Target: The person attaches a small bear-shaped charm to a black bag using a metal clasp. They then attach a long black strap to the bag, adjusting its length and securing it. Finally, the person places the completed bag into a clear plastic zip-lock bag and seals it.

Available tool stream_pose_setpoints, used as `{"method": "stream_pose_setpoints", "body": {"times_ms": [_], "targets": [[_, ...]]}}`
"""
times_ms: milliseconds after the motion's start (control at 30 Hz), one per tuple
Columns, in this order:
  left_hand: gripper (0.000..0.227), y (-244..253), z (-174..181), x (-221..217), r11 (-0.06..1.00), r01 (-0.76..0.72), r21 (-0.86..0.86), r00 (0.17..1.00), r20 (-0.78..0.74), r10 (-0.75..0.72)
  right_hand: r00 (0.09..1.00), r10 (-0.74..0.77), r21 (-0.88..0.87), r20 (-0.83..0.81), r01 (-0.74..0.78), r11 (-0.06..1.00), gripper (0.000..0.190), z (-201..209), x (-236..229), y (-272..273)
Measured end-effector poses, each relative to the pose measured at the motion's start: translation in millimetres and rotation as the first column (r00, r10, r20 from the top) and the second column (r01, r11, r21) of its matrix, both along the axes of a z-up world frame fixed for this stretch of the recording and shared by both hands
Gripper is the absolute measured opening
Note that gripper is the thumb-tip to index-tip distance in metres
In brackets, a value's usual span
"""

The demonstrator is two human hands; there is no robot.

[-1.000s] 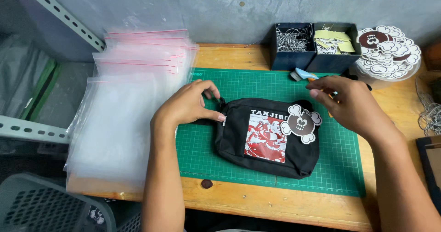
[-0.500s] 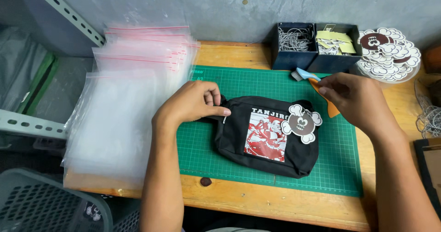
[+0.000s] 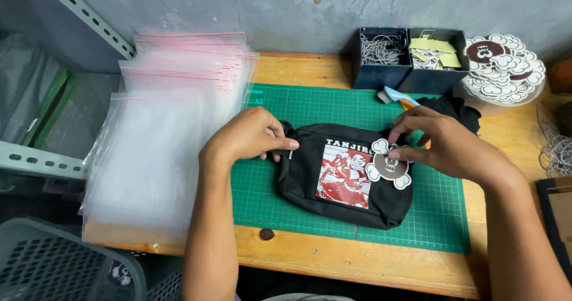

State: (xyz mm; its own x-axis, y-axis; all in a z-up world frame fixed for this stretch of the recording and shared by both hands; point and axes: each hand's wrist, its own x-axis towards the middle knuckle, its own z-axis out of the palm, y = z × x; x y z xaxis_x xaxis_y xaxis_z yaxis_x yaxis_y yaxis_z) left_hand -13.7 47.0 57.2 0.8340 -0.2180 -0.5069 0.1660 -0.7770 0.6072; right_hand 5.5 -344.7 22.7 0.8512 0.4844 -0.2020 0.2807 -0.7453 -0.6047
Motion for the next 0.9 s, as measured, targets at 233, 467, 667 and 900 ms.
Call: {"method": "stream_pose_setpoints", "body": {"times_ms": [233, 467, 667, 900], "targets": [[0.039, 1, -3, 0, 0.999, 0.032, 0.016, 0.999, 0.01, -0.032, 0.997, 0.063, 0.128, 0.036, -0.067, 0.99, 0.021, 3, -1, 1], [0.028, 19, -10, 5, 0.984, 0.093, -0.154, 0.991, -0.083, -0.107, 0.988, -0.031, 0.067, 0.153, 0.021, 0.998, 0.052, -12, -7, 34], [0.022, 19, -33, 16, 0.929, 0.174, -0.328, 0.984, 0.093, -0.152, 0.947, 0.034, 0.066, 0.319, -0.058, 0.996, 0.041, -43, -2, 32], [0.019, 41, -31, 16, 0.987, 0.082, -0.137, 0.966, 0.256, -0.045, 0.882, 0.069, 0.032, 0.466, -0.095, 0.995, 0.03, -53, 8, 27]]}}
